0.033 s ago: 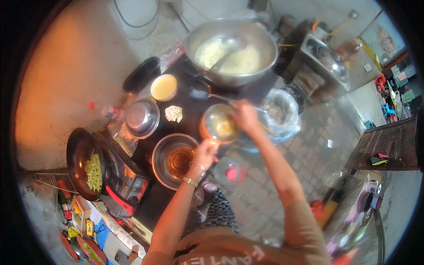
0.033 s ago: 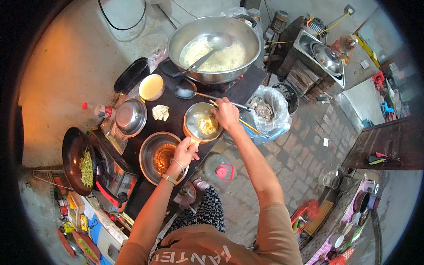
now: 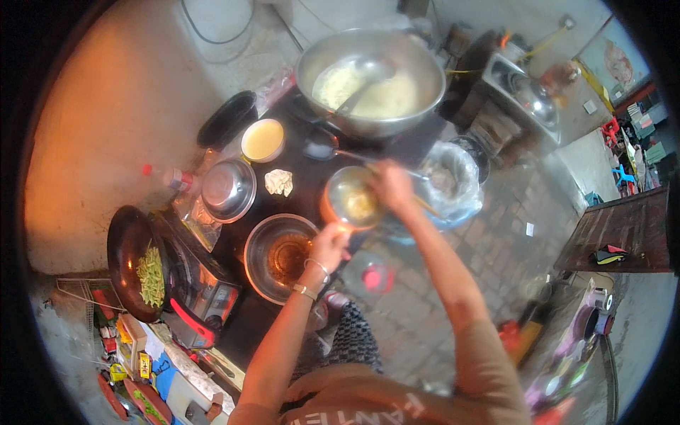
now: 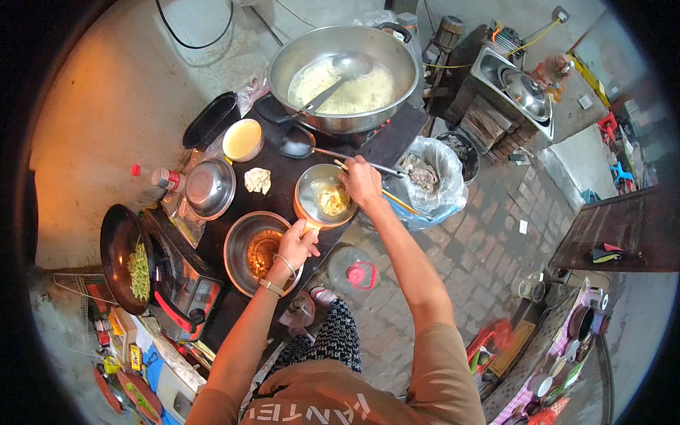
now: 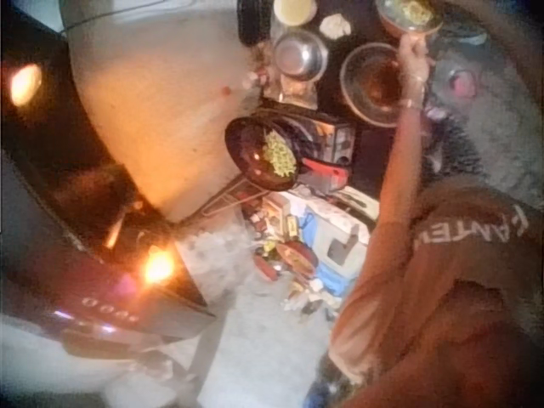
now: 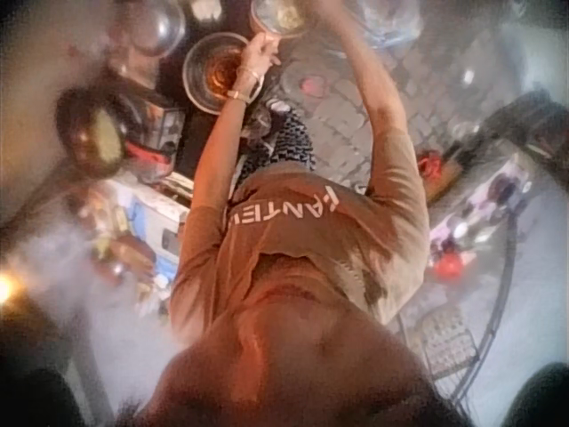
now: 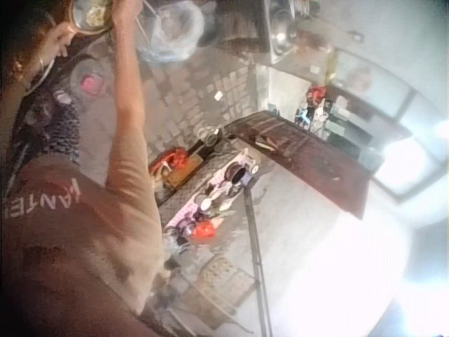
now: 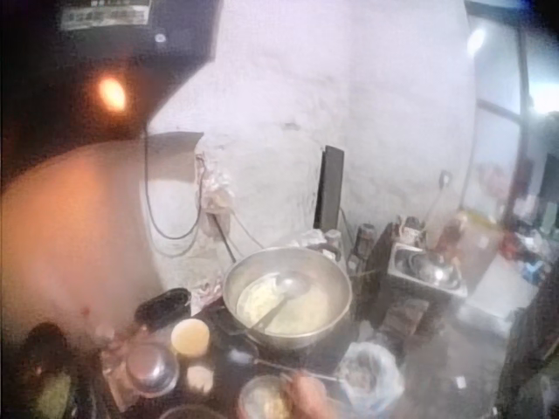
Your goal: The person stir-fries green vegetables in a wok over a gas burner, adding liquid and seasonings from various containers. They use chopsticks and a ladle to mix the contents and transfer some liquid between bowls.
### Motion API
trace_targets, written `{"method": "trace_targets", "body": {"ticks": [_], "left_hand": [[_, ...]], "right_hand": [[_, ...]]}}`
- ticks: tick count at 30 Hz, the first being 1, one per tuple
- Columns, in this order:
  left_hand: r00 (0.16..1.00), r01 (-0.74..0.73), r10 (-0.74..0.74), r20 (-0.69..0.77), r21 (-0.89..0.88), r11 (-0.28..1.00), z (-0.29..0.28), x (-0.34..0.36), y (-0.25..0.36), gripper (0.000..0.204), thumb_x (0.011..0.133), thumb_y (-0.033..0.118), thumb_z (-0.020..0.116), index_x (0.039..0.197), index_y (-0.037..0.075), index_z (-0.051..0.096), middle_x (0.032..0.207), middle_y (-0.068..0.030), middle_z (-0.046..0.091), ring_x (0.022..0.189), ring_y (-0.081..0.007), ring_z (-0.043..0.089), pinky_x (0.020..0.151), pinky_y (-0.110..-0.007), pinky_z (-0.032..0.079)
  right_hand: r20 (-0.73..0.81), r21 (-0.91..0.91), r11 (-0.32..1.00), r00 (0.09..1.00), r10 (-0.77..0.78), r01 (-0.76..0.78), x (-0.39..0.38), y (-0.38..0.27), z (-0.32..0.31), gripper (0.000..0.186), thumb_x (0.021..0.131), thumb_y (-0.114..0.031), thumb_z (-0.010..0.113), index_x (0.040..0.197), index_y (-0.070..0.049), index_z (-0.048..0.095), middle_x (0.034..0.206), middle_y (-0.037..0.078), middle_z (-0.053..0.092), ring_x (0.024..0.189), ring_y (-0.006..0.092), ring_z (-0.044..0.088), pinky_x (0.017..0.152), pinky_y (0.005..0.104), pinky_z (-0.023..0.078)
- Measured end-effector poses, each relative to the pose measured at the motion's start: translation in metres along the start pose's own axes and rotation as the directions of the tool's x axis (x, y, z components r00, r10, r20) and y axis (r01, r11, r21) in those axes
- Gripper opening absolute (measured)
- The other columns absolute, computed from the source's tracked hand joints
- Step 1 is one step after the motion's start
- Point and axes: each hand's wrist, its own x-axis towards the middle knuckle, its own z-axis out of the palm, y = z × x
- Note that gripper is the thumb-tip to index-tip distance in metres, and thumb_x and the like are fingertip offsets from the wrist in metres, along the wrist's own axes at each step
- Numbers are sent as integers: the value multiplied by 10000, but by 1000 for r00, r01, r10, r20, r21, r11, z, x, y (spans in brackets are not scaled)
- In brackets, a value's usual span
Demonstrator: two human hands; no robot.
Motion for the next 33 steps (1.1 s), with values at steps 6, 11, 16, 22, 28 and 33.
{"method": "trace_targets", "body": {"ticks": [6, 11, 16, 22, 28, 33], "left_hand": [[999, -25, 25, 22, 8, 1000, -3, 3, -7, 121, 886, 138, 458, 962, 45, 472, 726, -28, 524, 499, -99, 552, 434, -196, 399], [1000, -8, 8, 0, 7, 1000, -1, 0, -12, 151, 880, 121, 466, 1005, 36, 482, 745, -36, 539, 537, -99, 560, 470, -194, 408], [993, -90, 92, -71, 24, 996, 13, -8, -10, 140, 874, 117, 479, 983, 31, 497, 769, -27, 557, 588, -90, 562, 514, -203, 415], [980, -177, 173, -103, -28, 984, 25, -10, -21, 122, 870, 116, 482, 946, 28, 518, 803, -23, 567, 648, -87, 542, 605, -227, 440], [965, -241, 228, -131, -89, 966, 34, -14, -15, 143, 875, 126, 481, 951, 11, 518, 824, -28, 571, 698, -93, 541, 648, -237, 442], [968, -242, 226, -109, -168, 956, 34, -20, -6, 150, 884, 112, 473, 989, 11, 512, 836, -26, 567, 721, -95, 540, 662, -238, 443]], "right_hand": [[-60, 126, 971, 976, 210, -202, -11, 24, -11, 225, 763, -258, 598, 785, -43, 660, 749, 195, 618, 695, 351, 607, 633, 433, 484], [21, -289, 826, 859, 511, -484, -65, 89, -75, 326, 792, -329, 578, 750, -12, 641, 729, 222, 609, 700, 386, 600, 619, 460, 479], [-175, -90, 862, 860, 479, -498, -125, 111, -128, 235, 859, -237, 496, 925, -35, 599, 900, 150, 595, 805, 343, 573, 704, 403, 444], [-447, 492, 857, 801, 398, -151, -149, 53, -204, 435, 936, -332, 365, 853, 46, 563, 835, 104, 539, 690, 175, 545, 631, 276, 431], [-248, 653, 749, 966, 73, 111, -141, -16, -194, 238, 827, -206, 586, 809, 30, 559, 860, 115, 553, 752, 193, 568, 641, 295, 472], [-101, 335, 906, 966, -239, 259, -113, -38, -170, 207, 713, -87, 690, 832, 8, 550, 834, 113, 526, 755, 244, 561, 633, 311, 465]]}}
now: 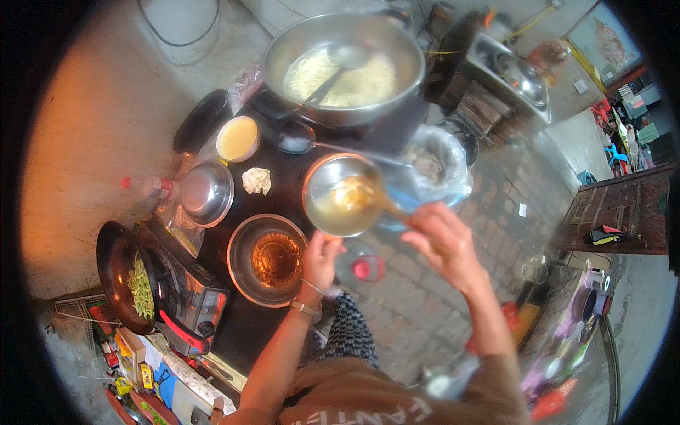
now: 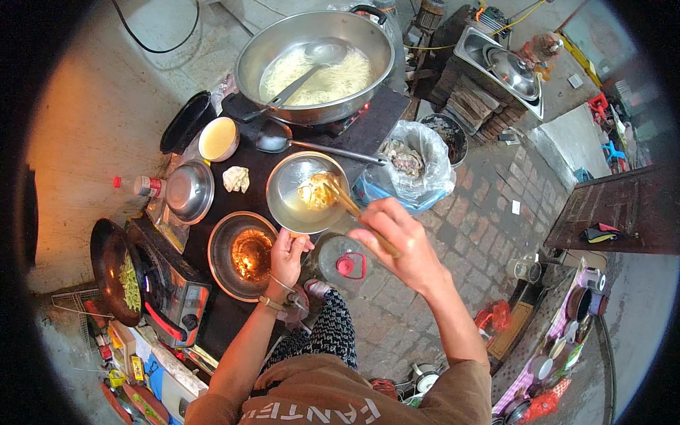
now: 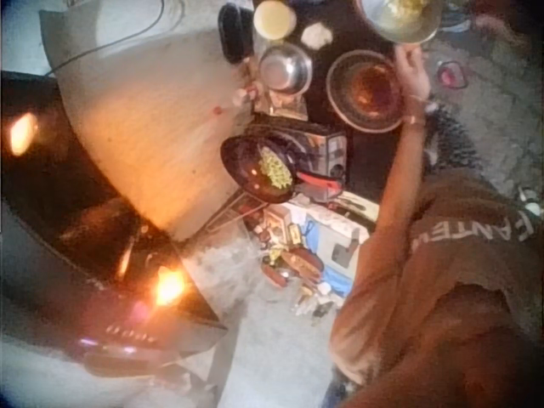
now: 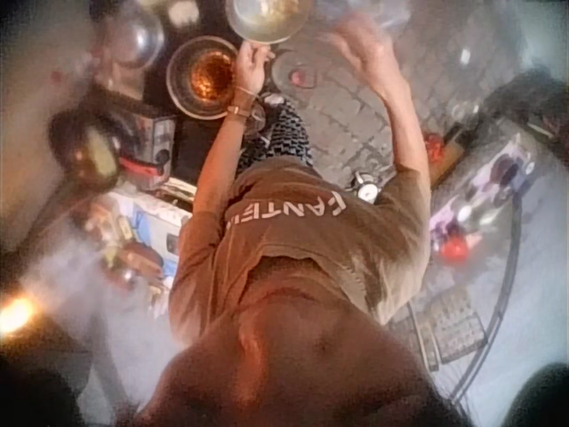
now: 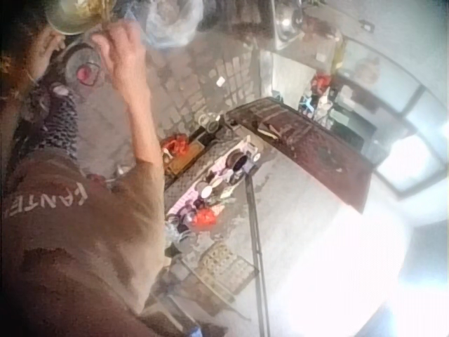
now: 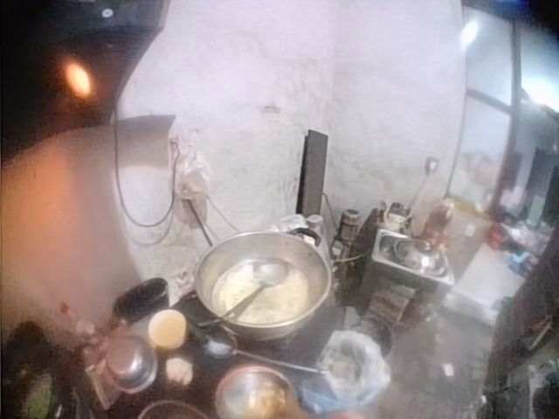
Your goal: The person stir-fries green vegetables in a wok over a gas burner, adding liquid and seasonings from various containers. They use chopsticks and a ladle to mix the contents and transfer some liquid between bowls.
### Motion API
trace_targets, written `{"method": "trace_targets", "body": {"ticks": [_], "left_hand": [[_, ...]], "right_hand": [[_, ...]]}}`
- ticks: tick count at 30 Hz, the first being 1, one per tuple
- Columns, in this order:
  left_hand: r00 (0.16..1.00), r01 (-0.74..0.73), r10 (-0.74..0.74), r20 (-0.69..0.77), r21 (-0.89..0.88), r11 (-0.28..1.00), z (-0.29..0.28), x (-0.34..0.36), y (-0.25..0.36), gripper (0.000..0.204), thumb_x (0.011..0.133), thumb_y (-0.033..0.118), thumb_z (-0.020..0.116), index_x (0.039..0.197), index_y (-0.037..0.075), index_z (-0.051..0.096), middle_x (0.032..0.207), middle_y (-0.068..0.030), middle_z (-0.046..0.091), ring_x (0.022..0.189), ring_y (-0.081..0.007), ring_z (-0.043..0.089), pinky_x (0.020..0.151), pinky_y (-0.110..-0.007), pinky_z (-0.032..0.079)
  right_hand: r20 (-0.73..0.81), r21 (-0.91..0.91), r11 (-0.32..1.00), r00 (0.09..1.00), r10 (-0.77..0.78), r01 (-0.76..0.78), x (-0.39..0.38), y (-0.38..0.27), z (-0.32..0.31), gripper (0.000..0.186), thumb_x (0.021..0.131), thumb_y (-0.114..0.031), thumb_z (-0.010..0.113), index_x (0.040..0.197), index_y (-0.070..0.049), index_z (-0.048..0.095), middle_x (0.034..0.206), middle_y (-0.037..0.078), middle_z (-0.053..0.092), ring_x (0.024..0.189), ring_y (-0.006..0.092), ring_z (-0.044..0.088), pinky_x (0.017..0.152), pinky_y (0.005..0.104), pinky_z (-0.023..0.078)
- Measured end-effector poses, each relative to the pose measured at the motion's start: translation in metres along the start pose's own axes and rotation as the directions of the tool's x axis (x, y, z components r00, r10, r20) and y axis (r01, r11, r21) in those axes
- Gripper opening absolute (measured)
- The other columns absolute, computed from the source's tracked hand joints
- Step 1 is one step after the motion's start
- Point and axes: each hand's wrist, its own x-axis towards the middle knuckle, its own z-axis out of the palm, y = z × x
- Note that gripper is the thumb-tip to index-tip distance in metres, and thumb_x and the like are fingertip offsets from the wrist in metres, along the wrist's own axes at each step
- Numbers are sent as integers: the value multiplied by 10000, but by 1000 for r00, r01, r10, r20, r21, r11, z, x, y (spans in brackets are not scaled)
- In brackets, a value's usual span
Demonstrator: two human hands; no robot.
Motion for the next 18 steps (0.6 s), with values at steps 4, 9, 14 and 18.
{"method": "trace_targets", "body": {"ticks": [4, 9, 14, 18], "left_hand": [[1000, -12, 11, -20, -42, 999, -5, -3, -3, 130, 877, 96, 480, 974, 15, 509, 821, -35, 566, 715, -110, 546, 667, -241, 448], [1000, -8, 8, 2, -113, 994, -6, -3, -6, 111, 876, 93, 481, 958, 23, 507, 814, -48, 573, 712, -120, 551, 671, -248, 449], [997, 34, -20, 71, -203, 979, -11, -6, -11, 133, 883, 121, 498, 962, 14, 507, 808, -55, 574, 705, -112, 545, 656, -242, 444], [999, 22, -16, 33, -201, 979, -2, -11, -2, 146, 885, 140, 508, 958, 14, 502, 794, -62, 569, 691, -111, 530, 645, -246, 440]], "right_hand": [[103, -46, 996, 992, -70, 75, 5, -10, 4, 184, 736, -120, 669, 822, -5, 554, 812, 101, 514, 640, 285, 565, 527, 358, 466], [204, -13, 999, 978, -44, 48, 7, -22, 8, 154, 770, -145, 632, 791, -12, 559, 797, 105, 517, 576, 306, 563, 492, 376, 466], [218, 62, 994, 971, -102, 90, 12, -34, 21, 131, 782, -129, 609, 791, -8, 559, 783, 113, 525, 573, 305, 567, 494, 382, 473], [159, 136, 986, 981, -115, 93, 23, -34, 44, 137, 793, -134, 595, 809, 1, 573, 751, 124, 530, 604, 297, 580, 516, 380, 479]]}}
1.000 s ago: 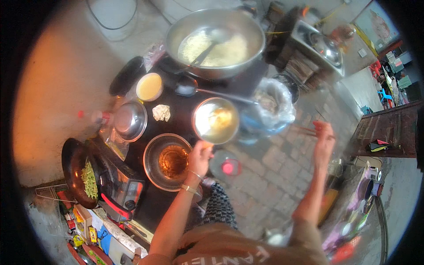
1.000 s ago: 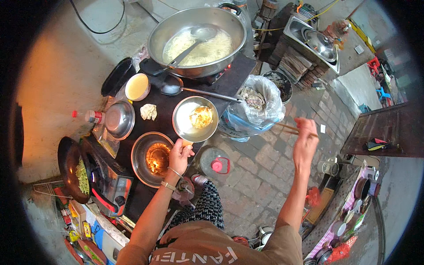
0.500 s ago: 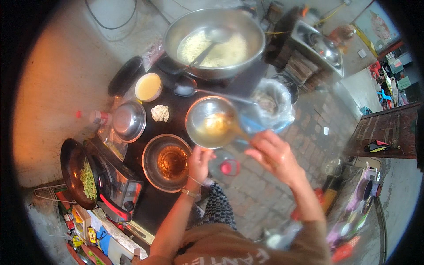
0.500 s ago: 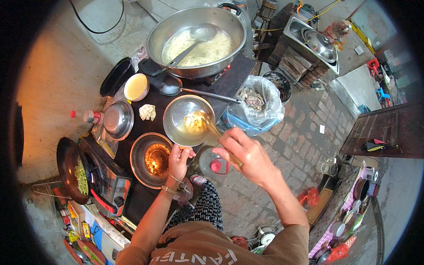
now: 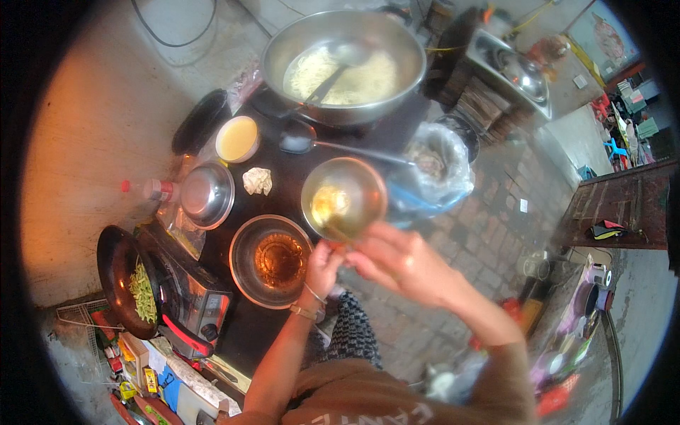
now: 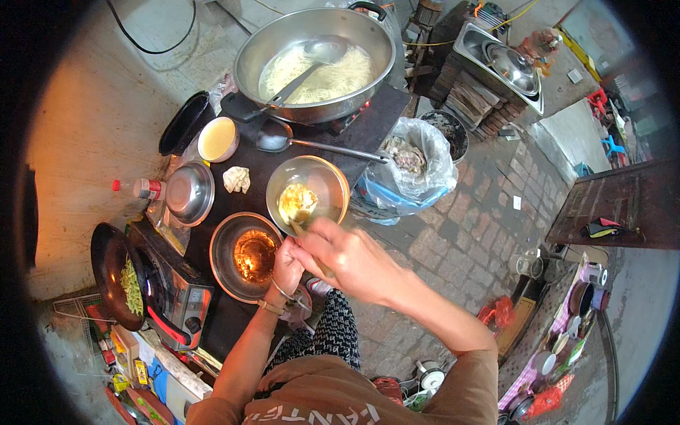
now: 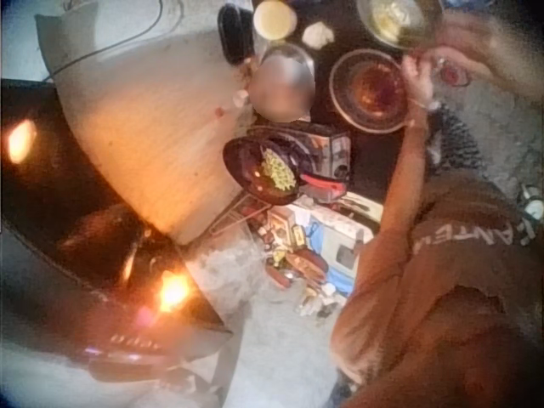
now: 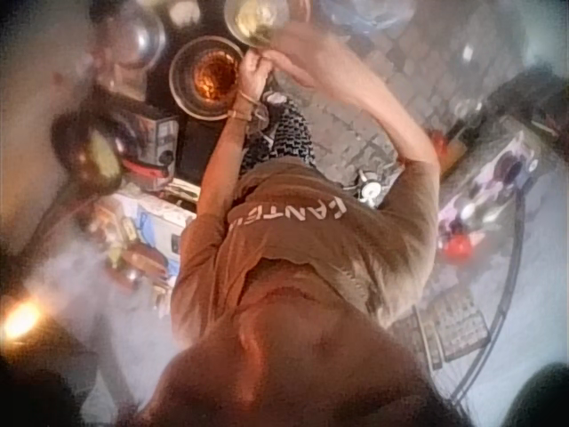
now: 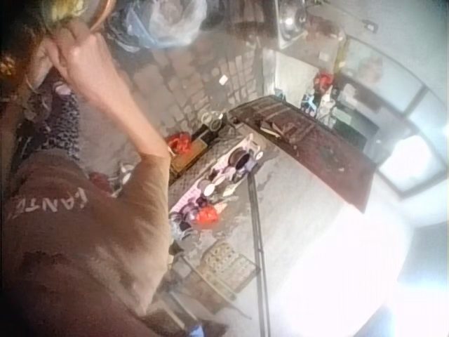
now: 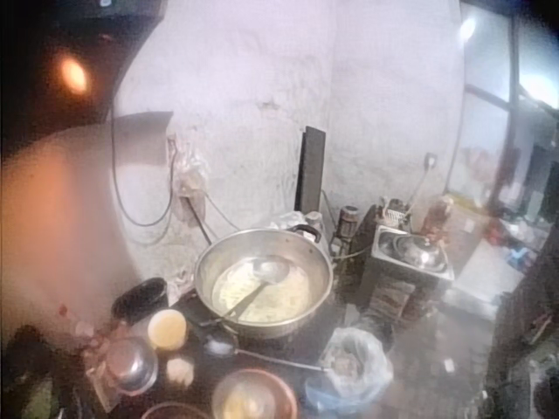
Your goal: The person stir-fries green vegetables in a wok over a gas burner, adding liquid and seasonings from various containers. They use chopsticks and a ladle to mix the contents and transfer some liquid between bowls.
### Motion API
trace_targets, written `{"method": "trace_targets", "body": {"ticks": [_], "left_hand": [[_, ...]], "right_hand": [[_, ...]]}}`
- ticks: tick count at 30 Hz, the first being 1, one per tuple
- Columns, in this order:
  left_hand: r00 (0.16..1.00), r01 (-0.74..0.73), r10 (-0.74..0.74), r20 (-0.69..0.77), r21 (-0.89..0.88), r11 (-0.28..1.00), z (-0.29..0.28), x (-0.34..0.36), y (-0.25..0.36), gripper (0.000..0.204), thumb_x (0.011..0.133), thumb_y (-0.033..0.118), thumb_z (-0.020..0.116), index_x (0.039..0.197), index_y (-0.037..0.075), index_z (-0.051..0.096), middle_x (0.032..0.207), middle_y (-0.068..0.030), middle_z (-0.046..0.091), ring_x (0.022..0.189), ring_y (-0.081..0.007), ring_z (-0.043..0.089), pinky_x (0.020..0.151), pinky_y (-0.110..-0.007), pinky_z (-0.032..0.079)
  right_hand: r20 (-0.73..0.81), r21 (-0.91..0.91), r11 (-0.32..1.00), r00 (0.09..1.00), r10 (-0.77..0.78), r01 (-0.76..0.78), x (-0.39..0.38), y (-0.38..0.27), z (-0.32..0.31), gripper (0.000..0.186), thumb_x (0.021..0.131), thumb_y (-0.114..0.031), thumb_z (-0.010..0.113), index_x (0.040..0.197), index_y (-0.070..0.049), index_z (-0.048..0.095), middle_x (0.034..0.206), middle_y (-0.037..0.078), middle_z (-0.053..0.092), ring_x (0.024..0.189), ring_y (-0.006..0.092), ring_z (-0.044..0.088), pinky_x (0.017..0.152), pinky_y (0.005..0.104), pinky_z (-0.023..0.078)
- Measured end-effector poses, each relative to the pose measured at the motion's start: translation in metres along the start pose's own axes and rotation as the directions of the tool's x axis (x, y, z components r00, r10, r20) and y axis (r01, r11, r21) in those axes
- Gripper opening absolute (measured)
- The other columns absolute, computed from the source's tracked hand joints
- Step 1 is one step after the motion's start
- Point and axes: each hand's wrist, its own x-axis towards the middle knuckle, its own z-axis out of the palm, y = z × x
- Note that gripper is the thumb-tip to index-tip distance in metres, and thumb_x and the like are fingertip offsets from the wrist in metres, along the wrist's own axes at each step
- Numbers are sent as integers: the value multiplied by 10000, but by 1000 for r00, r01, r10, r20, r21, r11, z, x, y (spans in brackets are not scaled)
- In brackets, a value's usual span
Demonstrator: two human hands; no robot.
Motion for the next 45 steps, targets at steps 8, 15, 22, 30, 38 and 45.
{"method": "trace_targets", "body": {"ticks": [8, 15, 22, 30, 38, 45], "left_hand": [[931, 247, -229, 284, -28, 969, -16, 2, 20, 119, 916, 146, 421, 960, 44, 464, 802, -22, 500, 626, -100, 474, 572, -216, 390], [864, 414, -407, 298, 41, 909, -21, 10, 52, 103, 901, 135, 426, 926, 45, 470, 740, -18, 494, 553, -72, 419, 493, -196, 349], [802, 482, -540, 254, 257, 837, -28, 13, 67, 114, 901, 150, 434, 890, 40, 461, 703, -28, 492, 493, -58, 398, 429, -171, 315], [693, 608, -609, 386, 141, 782, -33, 8, 76, 112, 906, 129, 416, 947, 35, 461, 733, -16, 486, 520, -44, 394, 444, -158, 318], [623, 677, -642, 446, 103, 728, -52, 17, 81, 126, 909, 136, 415, 932, 26, 471, 752, -32, 480, 532, -41, 374, 459, -157, 324], [734, 516, -579, 355, 262, 815, -46, 11, 67, 130, 899, 131, 421, 955, 29, 478, 733, -12, 478, 544, -41, 386, 462, -167, 332]], "right_hand": [[-153, -17, 995, 983, 97, -101, 23, 34, -25, 151, 788, -129, 614, 820, 17, 597, 753, 154, 584, 672, 304, 588, 586, 370, 474], [13, -155, 958, 970, 244, -240, 5, 34, -45, 138, 790, -119, 597, 776, 18, 608, 684, 162, 577, 607, 335, 566, 552, 371, 458], [175, 181, 866, 882, 438, -466, 5, 36, -31, 228, 815, -166, 588, 789, 58, 624, 640, 149, 620, 566, 171, 611, 538, 285, 475], [1, 371, 794, 855, 519, -482, 31, 74, -21, 244, 811, -186, 619, 790, 57, 626, 646, 72, 627, 587, 80, 591, 530, 226, 481], [98, 193, 786, 808, 581, -588, 16, 67, -48, 241, 813, -163, 609, 738, 66, 615, 584, 88, 607, 516, 111, 600, 478, 232, 486], [209, 354, 753, 832, 515, -555, 30, 49, -28, 238, 823, -160, 600, 723, 56, 611, 606, 69, 609, 571, 84, 596, 504, 224, 477]]}}
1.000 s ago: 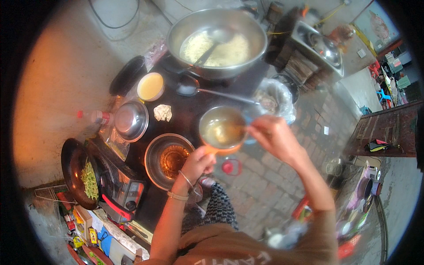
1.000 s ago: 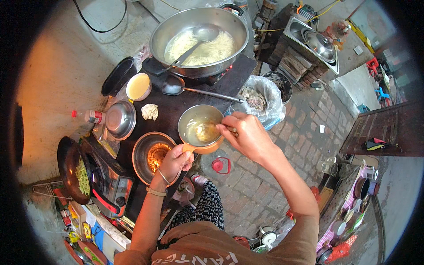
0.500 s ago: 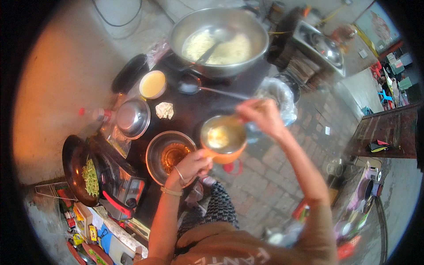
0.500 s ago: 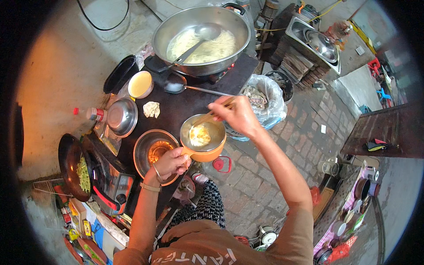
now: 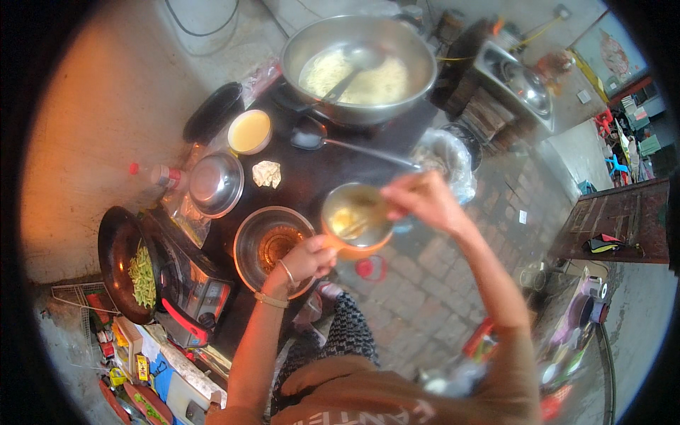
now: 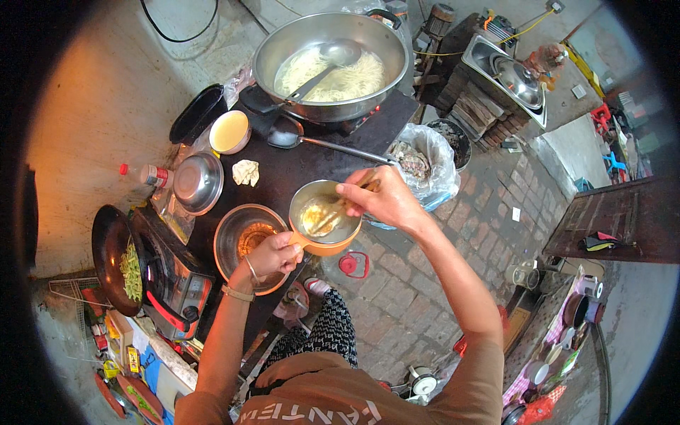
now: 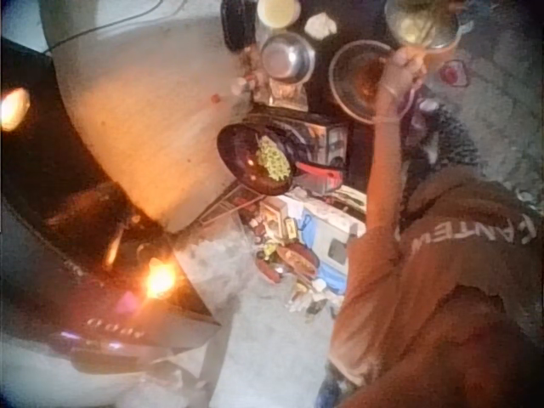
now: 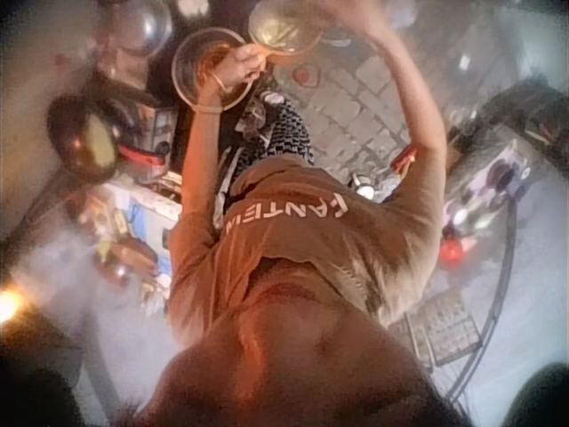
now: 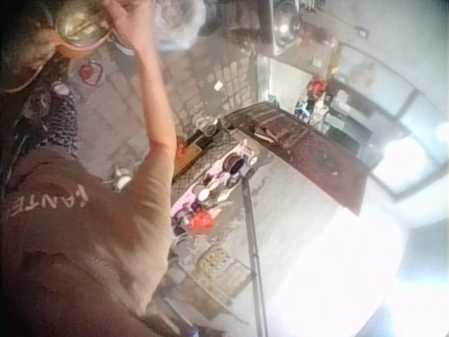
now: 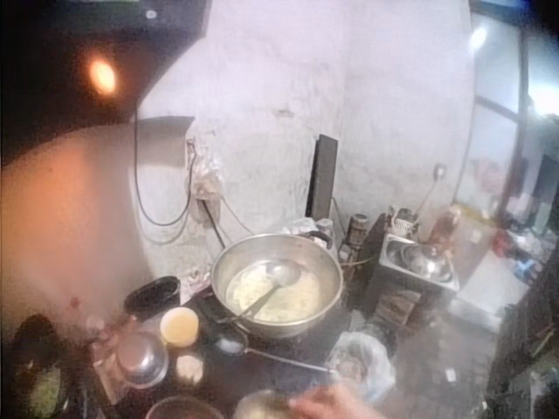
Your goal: The person stir-fries green vegetables in a wok over a gas burner, adding liquid and seasonings from various containers. They use chopsticks and a ladle to mix the contents and transfer some liquid between bowls.
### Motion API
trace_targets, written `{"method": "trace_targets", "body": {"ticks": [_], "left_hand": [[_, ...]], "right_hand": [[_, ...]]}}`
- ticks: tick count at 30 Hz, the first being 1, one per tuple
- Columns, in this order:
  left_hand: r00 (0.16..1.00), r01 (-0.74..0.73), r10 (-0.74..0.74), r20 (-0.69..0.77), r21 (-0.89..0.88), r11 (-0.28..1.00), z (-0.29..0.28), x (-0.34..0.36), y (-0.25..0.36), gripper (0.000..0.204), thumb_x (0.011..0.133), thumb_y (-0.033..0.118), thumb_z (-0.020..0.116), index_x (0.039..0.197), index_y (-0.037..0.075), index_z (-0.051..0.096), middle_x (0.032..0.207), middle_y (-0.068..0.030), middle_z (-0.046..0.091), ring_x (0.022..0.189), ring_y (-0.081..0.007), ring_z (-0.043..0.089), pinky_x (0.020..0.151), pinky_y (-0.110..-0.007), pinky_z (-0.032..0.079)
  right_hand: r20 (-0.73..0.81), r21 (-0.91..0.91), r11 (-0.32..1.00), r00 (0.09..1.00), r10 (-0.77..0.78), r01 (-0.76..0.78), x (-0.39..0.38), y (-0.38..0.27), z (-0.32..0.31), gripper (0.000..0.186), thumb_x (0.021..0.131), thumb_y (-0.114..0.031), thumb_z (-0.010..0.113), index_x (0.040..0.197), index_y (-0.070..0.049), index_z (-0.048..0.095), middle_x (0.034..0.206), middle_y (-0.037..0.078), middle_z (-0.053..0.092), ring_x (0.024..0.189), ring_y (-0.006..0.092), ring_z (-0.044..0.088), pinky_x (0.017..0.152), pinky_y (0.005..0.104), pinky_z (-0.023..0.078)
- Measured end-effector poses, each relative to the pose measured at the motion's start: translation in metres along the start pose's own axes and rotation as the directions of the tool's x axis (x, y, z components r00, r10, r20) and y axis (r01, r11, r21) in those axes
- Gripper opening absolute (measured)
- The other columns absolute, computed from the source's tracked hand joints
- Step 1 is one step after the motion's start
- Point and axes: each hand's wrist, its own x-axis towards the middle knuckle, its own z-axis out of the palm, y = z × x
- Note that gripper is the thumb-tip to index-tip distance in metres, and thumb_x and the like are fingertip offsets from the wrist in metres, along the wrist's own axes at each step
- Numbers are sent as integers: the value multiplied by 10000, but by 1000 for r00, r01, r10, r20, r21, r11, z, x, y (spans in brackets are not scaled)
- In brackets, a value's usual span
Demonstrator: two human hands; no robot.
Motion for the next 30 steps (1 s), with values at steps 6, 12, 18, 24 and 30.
{"method": "trace_targets", "body": {"ticks": [6, 12, 18, 24, 30], "left_hand": [[953, -239, 251, -170, 88, 967, 16, 12, -19, 137, 888, 114, 442, 985, 27, 482, 746, 2, 493, 586, -48, 425, 522, -178, 368], [736, -446, 530, -422, 287, 848, 31, 31, -37, 139, 870, 95, 468, 966, 6, 514, 776, 3, 523, 617, -52, 447, 572, -188, 398], [703, -422, 526, -478, 315, 850, 39, 34, -30, 110, 860, 114, 501, 931, 46, 550, 763, 9, 533, 623, -62, 463, 563, -216, 415], [793, -388, 410, -450, 147, 910, 39, 45, -32, 125, 874, 94, 467, 971, 24, 503, 732, -1, 512, 539, -49, 435, 476, -187, 367], [734, -275, 442, -516, 369, 888, 39, 44, -11, 104, 860, 89, 495, 932, 18, 523, 694, -13, 531, 525, -57, 451, 458, -206, 379]], "right_hand": [[-164, -48, 984, 971, -175, 169, 18, 3, -5, 228, 820, -166, 609, 814, 62, 623, 674, 90, 638, 608, 102, 606, 559, 242, 490], [-253, -238, 969, 959, -127, 66, -11, -12, -24, 216, 828, -141, 593, 817, 73, 621, 659, 105, 629, 571, 119, 606, 504, 243, 482], [-165, -74, 992, 980, -109, 98, -31, 6, 3, 192, 838, -125, 581, 822, 61, 623, 665, 74, 623, 587, 101, 600, 502, 226, 489], [-247, 6, 980, 950, -191, 199, 13, 9, 16, 209, 844, -148, 575, 839, 54, 628, 693, 66, 635, 640, 95, 604, 558, 223, 482], [-453, 88, 988, 888, -78, 131, 23, 38, -27, 242, 843, -169, 577, 834, 69, 615, 717, 116, 627, 614, 142, 616, 545, 248, 517]]}}
